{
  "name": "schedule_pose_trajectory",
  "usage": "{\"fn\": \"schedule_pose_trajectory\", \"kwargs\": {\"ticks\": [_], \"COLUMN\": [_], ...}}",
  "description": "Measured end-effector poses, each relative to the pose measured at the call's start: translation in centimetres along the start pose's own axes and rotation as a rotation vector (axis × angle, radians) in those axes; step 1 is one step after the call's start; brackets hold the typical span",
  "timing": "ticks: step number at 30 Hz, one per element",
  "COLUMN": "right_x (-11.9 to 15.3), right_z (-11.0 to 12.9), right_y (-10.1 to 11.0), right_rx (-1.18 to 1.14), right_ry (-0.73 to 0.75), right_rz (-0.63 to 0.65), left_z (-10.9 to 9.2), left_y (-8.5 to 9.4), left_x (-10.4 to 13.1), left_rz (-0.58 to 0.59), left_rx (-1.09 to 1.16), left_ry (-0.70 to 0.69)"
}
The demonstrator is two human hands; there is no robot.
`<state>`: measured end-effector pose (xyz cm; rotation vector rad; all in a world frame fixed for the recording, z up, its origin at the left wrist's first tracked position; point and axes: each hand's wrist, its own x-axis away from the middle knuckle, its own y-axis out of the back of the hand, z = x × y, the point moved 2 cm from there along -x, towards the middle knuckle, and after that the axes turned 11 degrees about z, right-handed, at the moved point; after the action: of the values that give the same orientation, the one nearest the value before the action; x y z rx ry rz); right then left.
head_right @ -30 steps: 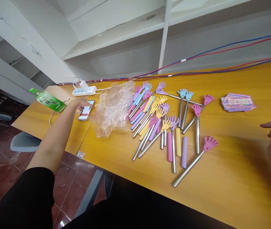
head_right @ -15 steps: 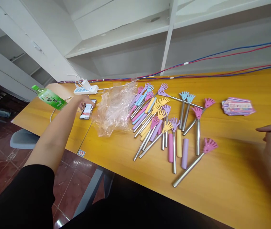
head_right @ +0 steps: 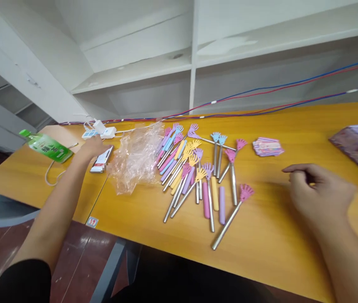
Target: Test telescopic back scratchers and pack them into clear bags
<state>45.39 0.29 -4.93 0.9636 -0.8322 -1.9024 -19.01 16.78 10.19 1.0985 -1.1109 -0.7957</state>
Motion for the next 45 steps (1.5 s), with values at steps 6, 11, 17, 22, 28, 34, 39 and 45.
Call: {"fn": "schedule_pose_trajectory", "kwargs": {"ticks": [6, 11, 17, 22, 28, 34, 39, 45], "right_x": [-0.3, 0.2, -3.0, -6.0, -2.6, -1.3, -1.3, -2.5], "right_z": [2.2, 2.8, 6.5, 9.6, 9.6, 9.8, 9.9, 9.1], "right_y": [1.3, 1.4, 3.1, 3.9, 2.0, 1.6, 0.8, 1.3], "right_rx": [-0.253, -0.297, -0.175, 0.071, -0.034, -0.116, -0.072, -0.269], "right_ry": [-0.105, -0.063, 0.035, -0.031, -0.136, -0.127, -0.236, -0.226], "right_rz": [-0.057, -0.039, 0.208, 0.694, 1.330, 1.353, 1.167, 0.986], "left_z": [-7.0, -14.1, -17.7, -17.5, -17.7, -17.7, -17.4, -17.4], "left_y": [-1.7, -7.7, -11.3, -13.6, -15.8, -16.1, -15.6, -14.3], "left_x": [13.9, 17.3, 16.1, 18.8, 19.6, 18.5, 18.4, 18.4], "left_rz": [-0.515, -0.230, -0.220, -0.315, -0.287, -0.260, -0.253, -0.255], "left_rx": [0.529, 0.432, 0.336, 0.188, 0.098, 0.130, 0.226, 0.451], "left_ry": [-0.733, -1.089, -1.155, -1.276, -1.366, -1.389, -1.434, -1.440]}}
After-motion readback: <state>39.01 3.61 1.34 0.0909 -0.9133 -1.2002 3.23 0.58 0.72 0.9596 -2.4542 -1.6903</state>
